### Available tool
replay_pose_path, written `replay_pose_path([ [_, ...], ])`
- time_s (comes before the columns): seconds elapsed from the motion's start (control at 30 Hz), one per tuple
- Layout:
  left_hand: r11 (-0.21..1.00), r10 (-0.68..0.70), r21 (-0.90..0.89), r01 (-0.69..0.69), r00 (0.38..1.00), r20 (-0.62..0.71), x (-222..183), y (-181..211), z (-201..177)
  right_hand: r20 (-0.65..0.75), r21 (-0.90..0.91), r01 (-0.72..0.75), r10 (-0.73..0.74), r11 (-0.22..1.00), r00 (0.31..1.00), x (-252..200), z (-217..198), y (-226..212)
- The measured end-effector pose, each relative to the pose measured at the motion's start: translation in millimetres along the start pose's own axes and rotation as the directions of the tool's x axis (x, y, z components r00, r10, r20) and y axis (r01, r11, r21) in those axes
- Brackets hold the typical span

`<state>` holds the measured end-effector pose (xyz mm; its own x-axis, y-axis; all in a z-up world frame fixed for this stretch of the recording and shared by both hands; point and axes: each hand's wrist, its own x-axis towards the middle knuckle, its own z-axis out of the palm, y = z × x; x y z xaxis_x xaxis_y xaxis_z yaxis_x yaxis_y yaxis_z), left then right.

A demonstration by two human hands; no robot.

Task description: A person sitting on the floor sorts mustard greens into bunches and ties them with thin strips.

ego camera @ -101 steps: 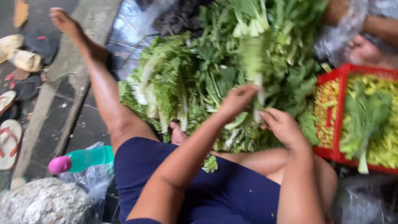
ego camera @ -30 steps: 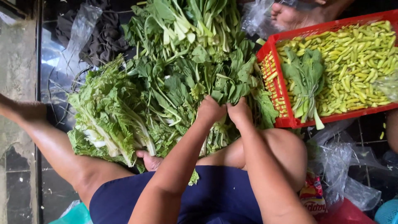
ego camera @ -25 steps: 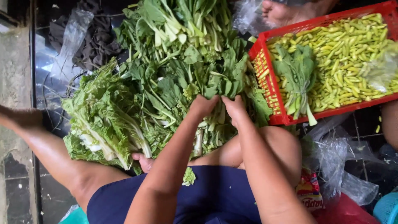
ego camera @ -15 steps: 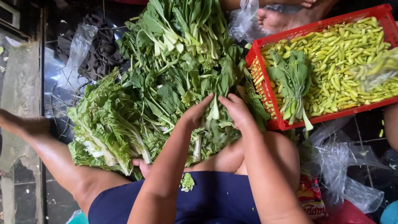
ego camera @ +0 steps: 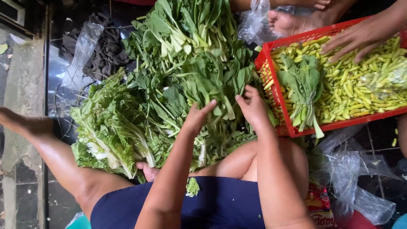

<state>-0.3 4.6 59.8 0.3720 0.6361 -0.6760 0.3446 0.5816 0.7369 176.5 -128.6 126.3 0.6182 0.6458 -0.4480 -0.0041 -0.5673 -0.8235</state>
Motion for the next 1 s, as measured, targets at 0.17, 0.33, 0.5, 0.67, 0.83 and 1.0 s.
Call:
replay_pose_path([
  [0.17,0.995,-0.06,0.076,0.067,0.993,-0.097,-53.3,53.5,-0.8,0.01,-0.128,0.037,-0.036,0.991,0.999,0.5,11.0,4.9],
  [0.33,0.988,0.057,-0.134,-0.079,0.985,-0.165,-51.4,31.3,-24.6,-0.064,-0.208,0.176,-0.193,0.962,0.979,-6.6,34.7,4.1],
  [0.5,0.917,0.181,-0.321,-0.235,0.966,-0.187,-18.8,-13.3,-40.0,0.098,0.05,0.42,-0.423,0.906,0.901,-31.9,61.4,-12.3],
  [0.67,0.903,0.183,-0.366,-0.224,0.972,-0.146,-35.7,-9.8,-36.9,-0.007,0.025,0.4,-0.4,0.916,0.916,-22.5,46.4,-10.3],
  [0.83,0.882,0.057,-0.463,-0.092,0.994,-0.09,-51.1,-4.3,-36.0,-0.071,0.21,0.265,-0.255,0.941,0.964,-8.8,25.1,-5.8],
  [1.0,0.865,-0.079,-0.497,0.073,0.997,0.008,-38.6,-28.9,-52.0,-0.069,0.695,0.216,-0.235,0.686,0.97,-5.1,13.0,-14.4],
])
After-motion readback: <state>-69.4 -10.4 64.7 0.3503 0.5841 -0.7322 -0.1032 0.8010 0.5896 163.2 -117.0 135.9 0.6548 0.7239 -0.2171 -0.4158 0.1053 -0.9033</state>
